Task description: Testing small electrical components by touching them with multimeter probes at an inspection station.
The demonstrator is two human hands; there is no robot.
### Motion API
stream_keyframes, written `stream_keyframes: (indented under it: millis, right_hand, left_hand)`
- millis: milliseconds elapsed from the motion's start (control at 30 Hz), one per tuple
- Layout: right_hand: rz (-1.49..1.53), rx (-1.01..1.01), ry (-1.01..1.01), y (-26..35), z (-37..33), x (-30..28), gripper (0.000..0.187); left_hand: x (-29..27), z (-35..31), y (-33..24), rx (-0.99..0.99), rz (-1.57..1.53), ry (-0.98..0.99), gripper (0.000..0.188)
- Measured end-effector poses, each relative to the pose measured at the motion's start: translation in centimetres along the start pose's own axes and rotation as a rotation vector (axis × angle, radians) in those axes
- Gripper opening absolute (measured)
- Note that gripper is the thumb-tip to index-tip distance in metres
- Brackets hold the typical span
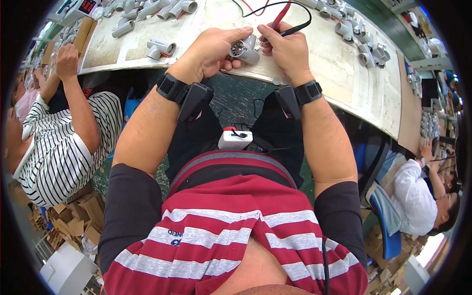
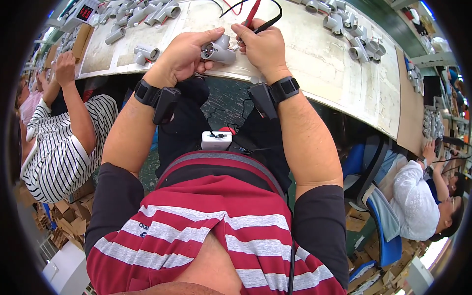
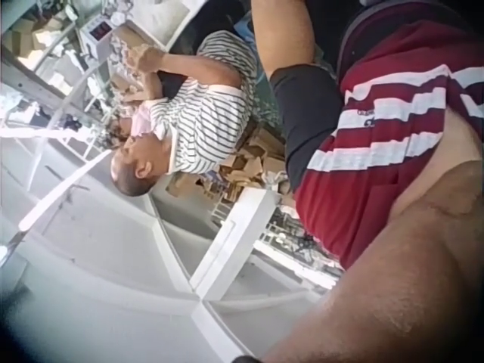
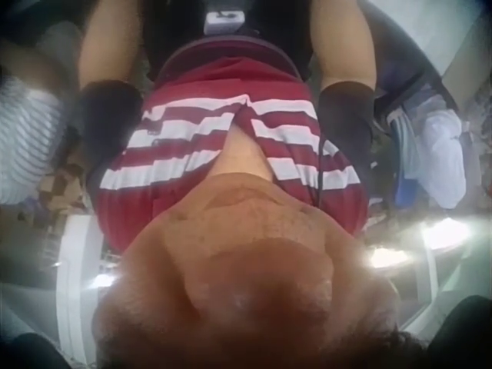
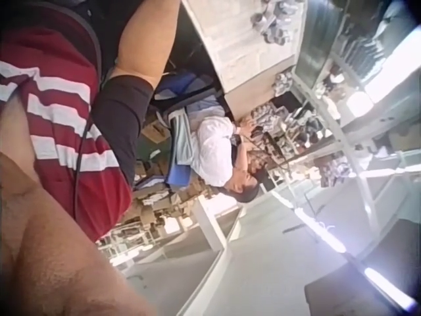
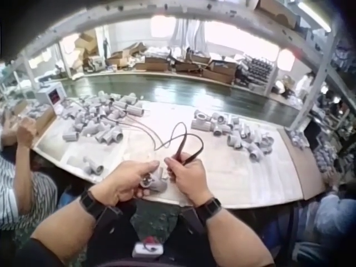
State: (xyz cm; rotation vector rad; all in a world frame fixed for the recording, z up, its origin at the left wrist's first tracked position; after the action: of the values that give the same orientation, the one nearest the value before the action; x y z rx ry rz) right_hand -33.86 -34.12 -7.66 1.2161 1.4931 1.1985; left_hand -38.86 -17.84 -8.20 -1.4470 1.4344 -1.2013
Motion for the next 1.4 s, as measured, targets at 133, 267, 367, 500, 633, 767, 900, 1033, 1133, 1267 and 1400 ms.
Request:
stream_keyframes:
  millis: [133, 267, 367, 500, 633, 767, 900, 1033, 1133, 1267, 1400]
  right_hand:
    - [-0.042, -0.002, 0.006, -0.38, 0.21, 0.28, 0.023]
    - [-0.12, -0.04, -0.003, -0.3, 0.2, 0.45, 0.023]
    - [-0.165, -0.076, -0.016, -0.1, -0.06, 0.49, 0.023]
    - [-0.208, -0.129, -0.044, 0.03, -0.1, 0.4, 0.025]
    - [-0.241, -0.145, -0.061, 0.15, -0.02, 0.28, 0.031]
    - [-0.24, -0.102, -0.034, -0.04, 0.22, 0.17, 0.029]
    - [-0.21, -0.06, 0.01, -0.42, 0.31, 0.25, 0.023]
    - [-0.155, -0.046, 0.036, -0.58, 0.16, 0.38, 0.022]
    - [-0.147, -0.034, 0.041, -0.65, 0.17, 0.41, 0.022]
    - [-0.158, -0.062, 0.056, -0.4, 0.32, 0.64, 0.021]
    - [-0.194, -0.078, 0.033, -0.42, 0.3, 0.62, 0.021]
  left_hand:
    - [0.09, -0.03, -0.18, 0.011, -0.004, 0.006, 0.041]
    - [0.11, -0.07, -0.3, 0.013, -0.012, 0.01, 0.041]
    - [0.26, -0.2, -0.19, 0.016, -0.019, 0.007, 0.041]
    - [0.35, -0.19, -0.23, 0.028, -0.026, 0.013, 0.041]
    - [0.36, -0.28, -0.22, 0.034, -0.02, 0.009, 0.041]
    - [0.1, -0.13, 0.01, 0.021, -0.034, 0.016, 0.04]
    - [-0.2, 0.11, 0.44, 0.017, -0.047, 0.015, 0.039]
    - [-0.38, 0.31, 0.63, 0.019, -0.072, 0.006, 0.04]
    - [-0.4, 0.33, 0.58, 0.018, -0.079, 0.001, 0.039]
    - [-0.4, 0.39, 0.55, 0.023, -0.069, -0.008, 0.038]
    - [-0.27, 0.3, 0.49, 0.031, -0.066, -0.009, 0.037]
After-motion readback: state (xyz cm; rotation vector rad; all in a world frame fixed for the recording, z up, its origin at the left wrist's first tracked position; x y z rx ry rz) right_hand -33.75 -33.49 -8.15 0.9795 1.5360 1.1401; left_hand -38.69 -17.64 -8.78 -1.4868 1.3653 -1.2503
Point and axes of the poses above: each hand's wrist, its own z-axis towards the middle knuckle, its own x-axis out of the palm, y = z × x, the point moved 9 cm from there along z, towards the middle knuckle, and after that the axes turned 13 degrees about x, right-handed, at the moved point
